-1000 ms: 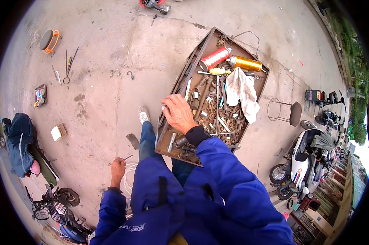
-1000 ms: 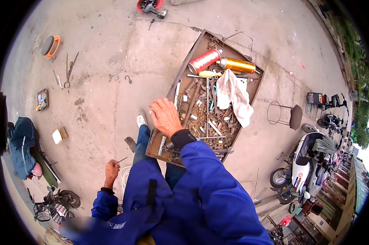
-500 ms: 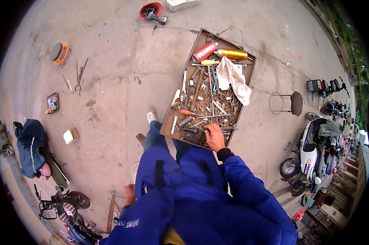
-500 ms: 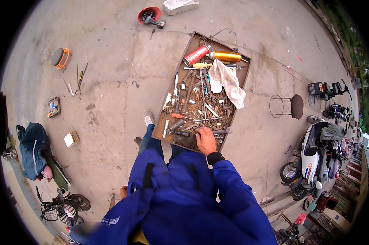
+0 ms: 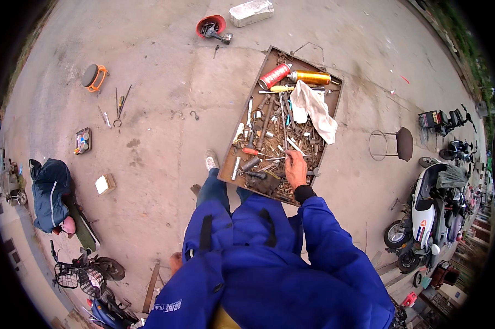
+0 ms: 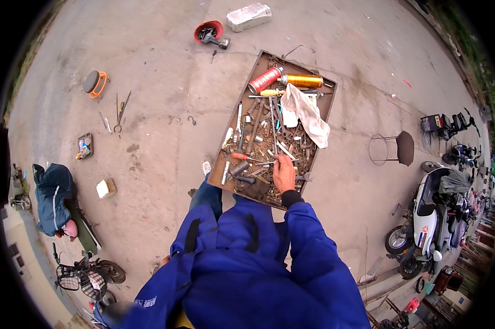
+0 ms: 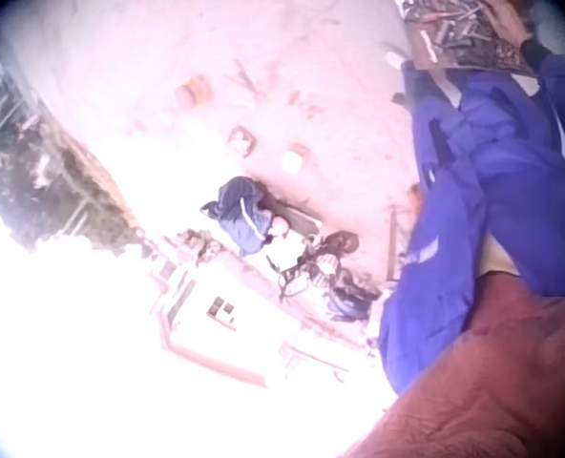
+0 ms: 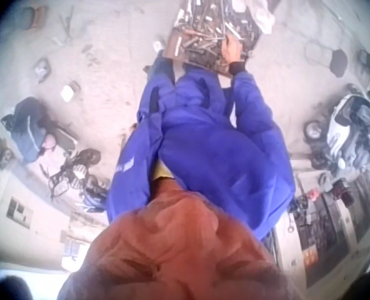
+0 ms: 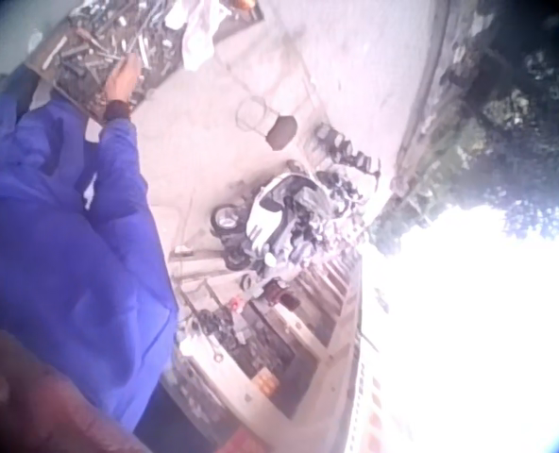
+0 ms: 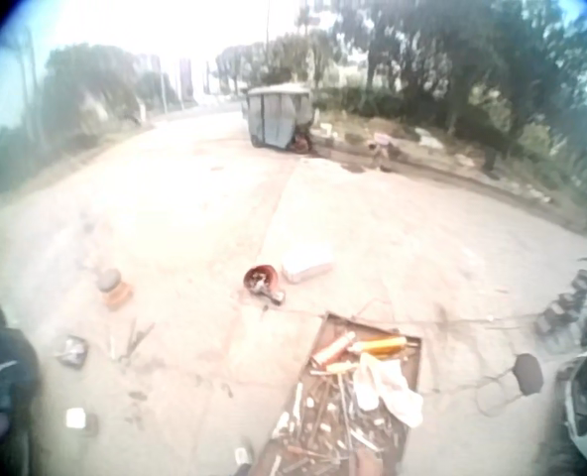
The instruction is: The person retrieves a screwdriver and a bolt from a tool cart and walks to a parked electric scooter. They use the screwdriver to tighten a bolt on the front fork of the scooter, securing the front basket assembly.
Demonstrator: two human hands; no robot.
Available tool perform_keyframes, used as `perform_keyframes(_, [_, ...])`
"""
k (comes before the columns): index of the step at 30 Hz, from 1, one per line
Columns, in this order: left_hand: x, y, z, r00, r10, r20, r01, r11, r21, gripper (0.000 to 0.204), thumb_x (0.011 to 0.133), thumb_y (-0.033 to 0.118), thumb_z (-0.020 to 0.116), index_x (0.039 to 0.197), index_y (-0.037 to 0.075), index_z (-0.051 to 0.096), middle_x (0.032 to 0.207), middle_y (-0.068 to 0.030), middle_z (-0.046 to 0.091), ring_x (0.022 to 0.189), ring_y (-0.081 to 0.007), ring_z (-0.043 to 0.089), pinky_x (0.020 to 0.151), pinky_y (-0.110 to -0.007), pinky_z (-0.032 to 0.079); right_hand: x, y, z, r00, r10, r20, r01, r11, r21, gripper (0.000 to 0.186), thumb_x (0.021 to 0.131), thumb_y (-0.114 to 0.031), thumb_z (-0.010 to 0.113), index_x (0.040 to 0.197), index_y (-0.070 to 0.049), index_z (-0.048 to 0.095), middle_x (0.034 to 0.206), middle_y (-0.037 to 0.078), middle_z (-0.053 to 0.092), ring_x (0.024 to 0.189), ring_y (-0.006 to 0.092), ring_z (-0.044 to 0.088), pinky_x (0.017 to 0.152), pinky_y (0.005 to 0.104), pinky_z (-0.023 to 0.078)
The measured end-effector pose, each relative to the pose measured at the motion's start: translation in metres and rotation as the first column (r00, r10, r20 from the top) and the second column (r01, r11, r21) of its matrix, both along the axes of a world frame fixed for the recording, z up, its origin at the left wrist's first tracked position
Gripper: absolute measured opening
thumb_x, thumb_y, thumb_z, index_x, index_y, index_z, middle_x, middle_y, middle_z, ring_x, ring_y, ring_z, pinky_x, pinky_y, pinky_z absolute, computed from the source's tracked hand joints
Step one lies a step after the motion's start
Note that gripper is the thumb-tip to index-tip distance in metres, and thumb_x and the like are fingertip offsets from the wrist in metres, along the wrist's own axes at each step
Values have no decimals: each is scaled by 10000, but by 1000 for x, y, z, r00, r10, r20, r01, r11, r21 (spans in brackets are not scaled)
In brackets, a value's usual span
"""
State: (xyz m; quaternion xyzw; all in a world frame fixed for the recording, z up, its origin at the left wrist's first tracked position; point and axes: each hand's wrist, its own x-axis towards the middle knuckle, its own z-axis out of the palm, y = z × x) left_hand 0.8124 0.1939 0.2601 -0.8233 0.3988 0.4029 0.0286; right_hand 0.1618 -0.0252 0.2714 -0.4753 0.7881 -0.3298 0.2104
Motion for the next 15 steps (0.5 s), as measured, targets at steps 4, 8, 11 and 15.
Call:
perform_keyframes(4, [25, 30, -16, 997, -13, -77, 9, 999, -51, 363, 879, 270, 760, 1021, -64, 756, 860, -221, 776, 808, -253, 757, 742, -420, 566, -36, -79, -12, 972, 51, -229, -67, 996, -63, 448, 942, -94, 643, 1379, -18, 580, 1380, 208, 597, 1276, 410, 562, 1072, 478, 473])
perform_keyframes(8, [13, 45, 16, 993, -113, 34, 114, 993, -33, 403, 877, 303, 750, 1015, -75, 752, 875, -255, 767, 843, -257, 765, 778, -444, 564, -45, -128, -22, 978, -12, -209, 50, 983, 175, 619, 929, -241, 689, 1455, 33, 516, 1461, 290, 541, 1350, 459, 516, 1118, 501, 440])
perform_keyframes(11, [21, 72, 15, 999, 52, 16, -54, 991, 124, 415, 873, 312, 750, 1004, -81, 751, 901, -274, 761, 893, -270, 768, 817, -450, 562, -32, -139, -9, 983, 65, -172, 10, 915, 403, 529, 955, -276, 658, 1380, 30, 581, 1440, 291, 563, 1260, 454, 589, 1039, 504, 489])
perform_keyframes(15, [-10, 91, 13, 998, 53, 27, -53, 999, -4, 442, 888, 342, 751, 1010, -83, 744, 932, -235, 776, 898, -268, 763, 824, -438, 567, -48, -135, -32, 990, -3, -139, 42, 958, 282, 357, 986, -288, 607, 1232, -39, 675, 948, 254, 750, 966, 464, 708, 890, 537, 537])
